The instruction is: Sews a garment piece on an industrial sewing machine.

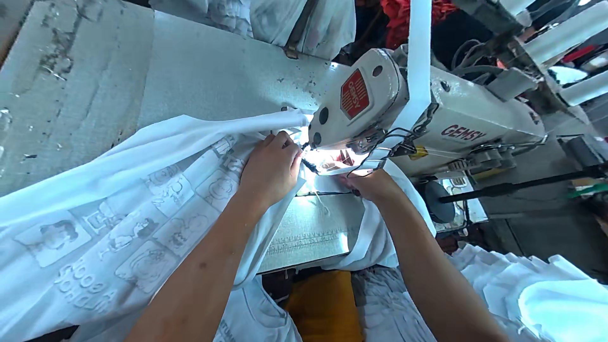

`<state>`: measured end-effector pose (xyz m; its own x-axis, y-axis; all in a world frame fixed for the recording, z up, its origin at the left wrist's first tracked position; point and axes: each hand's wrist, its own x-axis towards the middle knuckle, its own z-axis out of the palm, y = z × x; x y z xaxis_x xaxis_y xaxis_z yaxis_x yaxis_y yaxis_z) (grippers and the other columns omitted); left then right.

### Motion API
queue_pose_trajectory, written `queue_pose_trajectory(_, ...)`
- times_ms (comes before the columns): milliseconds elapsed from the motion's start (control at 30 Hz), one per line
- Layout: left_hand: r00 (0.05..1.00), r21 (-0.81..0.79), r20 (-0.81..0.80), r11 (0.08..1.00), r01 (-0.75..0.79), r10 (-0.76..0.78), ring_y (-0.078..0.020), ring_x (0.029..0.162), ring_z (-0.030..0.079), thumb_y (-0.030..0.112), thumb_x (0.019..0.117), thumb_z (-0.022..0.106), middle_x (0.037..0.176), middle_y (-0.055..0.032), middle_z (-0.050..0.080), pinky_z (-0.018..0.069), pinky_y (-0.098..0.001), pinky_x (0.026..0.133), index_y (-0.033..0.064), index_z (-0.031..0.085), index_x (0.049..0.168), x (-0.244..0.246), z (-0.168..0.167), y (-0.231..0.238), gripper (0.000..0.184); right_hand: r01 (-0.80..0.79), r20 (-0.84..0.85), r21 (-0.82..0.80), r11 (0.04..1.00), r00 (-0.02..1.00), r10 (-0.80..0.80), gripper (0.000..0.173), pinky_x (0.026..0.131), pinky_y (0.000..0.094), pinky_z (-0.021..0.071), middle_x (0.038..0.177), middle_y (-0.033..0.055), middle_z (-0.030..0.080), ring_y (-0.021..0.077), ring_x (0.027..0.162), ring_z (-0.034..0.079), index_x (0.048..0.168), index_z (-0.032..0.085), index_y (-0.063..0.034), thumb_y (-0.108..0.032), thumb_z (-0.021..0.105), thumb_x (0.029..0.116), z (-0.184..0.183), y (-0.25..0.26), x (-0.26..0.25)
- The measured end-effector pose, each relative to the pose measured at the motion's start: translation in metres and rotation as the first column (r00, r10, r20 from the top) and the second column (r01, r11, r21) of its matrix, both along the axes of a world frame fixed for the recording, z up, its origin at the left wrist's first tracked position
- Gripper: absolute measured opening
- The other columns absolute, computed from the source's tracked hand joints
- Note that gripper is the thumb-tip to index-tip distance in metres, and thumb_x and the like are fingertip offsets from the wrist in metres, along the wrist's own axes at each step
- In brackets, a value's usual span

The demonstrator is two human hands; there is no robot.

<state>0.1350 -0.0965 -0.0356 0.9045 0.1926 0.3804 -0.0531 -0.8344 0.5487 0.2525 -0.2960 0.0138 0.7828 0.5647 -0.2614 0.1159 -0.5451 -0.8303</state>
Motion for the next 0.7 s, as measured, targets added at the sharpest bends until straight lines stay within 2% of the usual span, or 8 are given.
queue_pose_trajectory(100,1.000,0.006,0.010,1.000,0.009,-0.009,-0.0271,0.110,0.062,0.023,0.1023,0.057,0.112,-0.0093,0.066,0.0516,-0.0442,0.094,0.0106,0.075,0.106,0.001,-0.002,0.001,0.022,-0.091,-0.007,0.050,0.995,0.996,0.091,0.002,0.052,0.0181,0.0447,0.075,-0.0047,0.062,0.0012,0.058,0.051,0.098,0.069,-0.0147,-0.016,0.070,0.0971,-0.008,0.012,0.006)
queue_pose_trajectory(167,1.000,0.017,0.011,1.000,0.012,-0.012,-0.0257,0.111,0.062,0.023,0.1019,0.056,0.113,-0.0081,0.066,0.0515,-0.0425,0.096,0.0124,0.075,0.107,0.003,-0.004,0.002,0.022,-0.116,-0.001,-0.010,0.993,0.993,0.116,0.007,0.056,0.0201,0.0481,0.081,-0.0029,0.064,0.0024,0.064,0.056,0.103,0.069,-0.0132,-0.020,0.068,0.1001,-0.006,0.021,0.005)
queue_pose_trajectory(267,1.000,0.015,0.007,1.000,0.015,-0.015,-0.0262,0.112,0.062,0.024,0.1017,0.057,0.114,-0.0083,0.066,0.0507,-0.0432,0.097,0.0133,0.075,0.107,0.004,-0.005,0.002,0.022,-0.072,0.008,-0.060,0.996,0.997,0.073,0.012,0.053,0.0203,0.0488,0.080,-0.0031,0.065,0.0022,0.061,0.057,0.101,0.070,-0.0141,-0.026,0.070,0.0992,-0.010,0.028,0.007)
queue_pose_trajectory(300,1.000,0.016,0.004,1.000,0.015,-0.015,-0.0263,0.112,0.061,0.024,0.1017,0.056,0.114,-0.0083,0.066,0.0505,-0.0435,0.097,0.0132,0.075,0.107,0.004,-0.004,0.002,0.022,-0.066,0.003,-0.075,0.995,0.998,0.066,0.013,0.060,0.0208,0.0514,0.084,-0.0025,0.066,0.0022,0.068,0.059,0.104,0.069,-0.0128,-0.025,0.070,0.0988,-0.015,0.028,0.012)
queue_pose_trajectory(333,1.000,0.017,0.001,1.000,0.014,-0.014,-0.0263,0.113,0.061,0.023,0.1018,0.056,0.114,-0.0083,0.066,0.0502,-0.0436,0.097,0.0131,0.074,0.108,0.004,-0.004,0.002,0.022,-0.063,-0.016,-0.056,0.996,0.998,0.062,0.016,0.073,0.0232,0.0551,0.092,-0.0008,0.069,0.0035,0.079,0.064,0.109,0.070,-0.0104,-0.023,0.071,0.0978,-0.021,0.028,0.018)
queue_pose_trajectory(400,1.000,0.022,-0.008,1.000,0.011,-0.010,-0.0255,0.113,0.061,0.024,0.1017,0.056,0.114,-0.0075,0.066,0.0503,-0.0422,0.097,0.0139,0.074,0.108,0.003,-0.003,0.002,0.021,-0.054,-0.033,-0.005,0.999,0.998,0.053,0.018,0.081,0.0242,0.0574,0.097,0.0001,0.071,0.0045,0.088,0.067,0.110,0.071,-0.0093,-0.019,0.074,0.0954,-0.033,0.027,0.027)
queue_pose_trajectory(533,1.000,0.032,-0.013,0.999,0.011,-0.011,-0.0253,0.113,0.061,0.024,0.1017,0.056,0.114,-0.0069,0.065,0.0502,-0.0419,0.097,0.0145,0.075,0.109,0.004,-0.003,0.002,0.022,0.004,-0.097,-0.033,0.999,0.995,-0.007,0.018,0.079,0.0243,0.0567,0.095,-0.0011,0.071,0.0046,0.086,0.067,0.108,0.072,-0.0107,-0.021,0.076,0.0934,-0.042,0.026,0.035)
queue_pose_trajectory(700,1.000,0.029,-0.016,1.000,0.013,-0.013,-0.0261,0.113,0.061,0.022,0.1010,0.056,0.115,-0.0079,0.065,0.0498,-0.0429,0.097,0.0138,0.074,0.110,0.004,-0.003,0.002,0.022,0.061,-0.208,0.006,0.998,0.976,-0.058,0.022,0.080,0.0231,0.0556,0.097,-0.0002,0.070,0.0046,0.087,0.066,0.114,0.069,-0.0090,-0.018,0.074,0.0951,-0.053,0.026,0.038)
